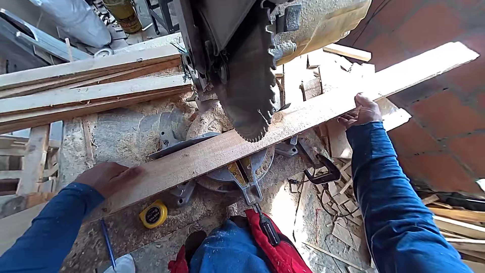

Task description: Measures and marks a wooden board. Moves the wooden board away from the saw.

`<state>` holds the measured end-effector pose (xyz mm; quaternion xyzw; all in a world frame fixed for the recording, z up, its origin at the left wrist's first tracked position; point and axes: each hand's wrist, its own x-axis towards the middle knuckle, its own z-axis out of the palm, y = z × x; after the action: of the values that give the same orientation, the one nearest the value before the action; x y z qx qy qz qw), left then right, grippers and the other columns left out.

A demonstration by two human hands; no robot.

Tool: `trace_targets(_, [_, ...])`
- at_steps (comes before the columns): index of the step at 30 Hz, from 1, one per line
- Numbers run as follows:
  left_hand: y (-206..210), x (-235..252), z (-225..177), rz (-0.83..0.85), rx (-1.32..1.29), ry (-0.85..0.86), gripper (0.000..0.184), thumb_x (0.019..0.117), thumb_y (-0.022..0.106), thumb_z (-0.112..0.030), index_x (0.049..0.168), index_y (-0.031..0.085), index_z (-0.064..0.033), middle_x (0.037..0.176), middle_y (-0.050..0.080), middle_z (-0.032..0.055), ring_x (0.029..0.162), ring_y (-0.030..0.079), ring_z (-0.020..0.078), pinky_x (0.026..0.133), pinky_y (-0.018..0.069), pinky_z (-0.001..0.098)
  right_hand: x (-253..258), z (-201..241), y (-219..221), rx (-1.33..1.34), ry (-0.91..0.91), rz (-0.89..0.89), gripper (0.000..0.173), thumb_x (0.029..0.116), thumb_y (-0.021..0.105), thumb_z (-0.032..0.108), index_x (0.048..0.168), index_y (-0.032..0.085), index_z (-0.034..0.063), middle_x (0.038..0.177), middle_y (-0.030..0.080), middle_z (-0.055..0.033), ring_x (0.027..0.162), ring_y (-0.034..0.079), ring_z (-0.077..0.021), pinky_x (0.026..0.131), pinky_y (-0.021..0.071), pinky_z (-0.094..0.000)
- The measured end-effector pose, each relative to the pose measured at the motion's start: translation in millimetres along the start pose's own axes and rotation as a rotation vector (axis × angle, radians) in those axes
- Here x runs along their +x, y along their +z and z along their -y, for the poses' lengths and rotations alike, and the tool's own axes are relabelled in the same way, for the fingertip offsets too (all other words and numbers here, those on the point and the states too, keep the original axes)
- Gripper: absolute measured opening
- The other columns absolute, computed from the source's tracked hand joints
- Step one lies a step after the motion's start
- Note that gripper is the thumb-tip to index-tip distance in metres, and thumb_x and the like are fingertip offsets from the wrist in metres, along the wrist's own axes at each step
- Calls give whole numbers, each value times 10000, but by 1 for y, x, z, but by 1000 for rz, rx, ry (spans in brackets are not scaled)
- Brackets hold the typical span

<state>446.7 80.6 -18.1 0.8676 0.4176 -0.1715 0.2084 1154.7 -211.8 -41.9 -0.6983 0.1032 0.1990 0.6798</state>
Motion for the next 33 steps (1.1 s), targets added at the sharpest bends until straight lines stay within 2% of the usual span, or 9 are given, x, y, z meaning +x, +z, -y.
trace_targets(13, [11, 9, 14, 5, 15, -4, 916, 758, 153, -998, 688, 702, -269, 648, 673, -5, 662, 701, 206, 587, 568, 535, 4, 2, -3, -25, -13, -21, 828, 840, 756, 587, 1454, 447, 126, 1236, 659, -123, 1027, 696, -244, 801, 604, -426])
trace_targets(17, [6, 6, 6, 0, -3, 10, 870, 860, 196, -908, 714, 719, -228, 679, 689, 23, 699, 713, 232, 620, 564, 577, 3, 1, -6, -160, -66, 16, 842, 893, 671, 639, 1487, 411, 104, 1228, 645, -151, 968, 700, -256, 768, 608, -431])
trace_targets(19, [1, -3, -6, -80, 4, 5, 736, 942, 326, -790, 844, 762, -205, 748, 720, 48, 742, 723, 268, 657, 554, 619, -2, 4, -10, -425, -187, -56, 991, 902, 598, 701, 1575, 227, 75, 1320, 617, -190, 1056, 701, -265, 838, 611, -446])
trace_targets(20, [-1, -10, -12, -164, 23, 9, 689, 937, 389, -778, 1005, 765, -204, 832, 742, 53, 789, 733, 280, 693, 561, 637, -17, 8, -10, -603, -301, -102, 1110, 893, 576, 721, 1620, 75, 49, 1460, 532, -211, 1225, 637, -277, 979, 559, -471])
trace_targets(22, [-5, -26, -33, -321, 60, 34, 916, 832, 508, -853, 1406, 589, -144, 1186, 713, 124, 1032, 714, 358, 838, 553, 673, -61, 13, -3, -823, -685, -116, 1301, 824, 618, 747, 1624, -83, -3, 1637, 267, -296, 1485, 366, -402, 1194, 314, -573])
trace_targets(25, [0, -42, -95, -507, 141, 138, 1368, 524, 620, -992, 1550, 411, -111, 1455, 549, 169, 1266, 586, 408, 948, 533, 639, -134, 10, 31, -851, -1246, 450, 1339, 678, 858, 626, 1596, 144, -37, 1519, 424, -323, 1404, 439, -460, 1145, 397, -614])
trace_targets(28, [22, -32, -141, -509, 199, 174, 1447, 454, 782, -882, 1599, 338, -116, 1557, 450, 189, 1402, 462, 428, 1069, 448, 630, -199, -9, 95, -1308, -1391, 1042, 1473, 438, 874, 778, 1595, 298, 71, 1564, 454, -191, 1473, 385, -394, 1212, 305, -596])
trace_targets(30, [32, -18, -148, -500, 154, 139, 1387, 500, 947, -650, 1609, 311, -113, 1565, 420, 226, 1401, 434, 481, 1063, 439, 650, -221, -23, 123, -1572, -1407, 1206, 1418, 481, 888, 747, 1606, 304, 112, 1533, 497, -171, 1443, 437, -373, 1203, 301, -595])
trace_targets(33, [37, -8, -139, -562, 143, 143, 1349, 491, 947, -627, 1592, 343, -134, 1456, 515, 216, 1296, 519, 474, 936, 528, 623, -225, -28, 134, -1658, -1331, 1270, 1233, 583, 921, 622, 1561, 374, 108, 1344, 609, -181, 1240, 584, -378, 1016, 480, -566])
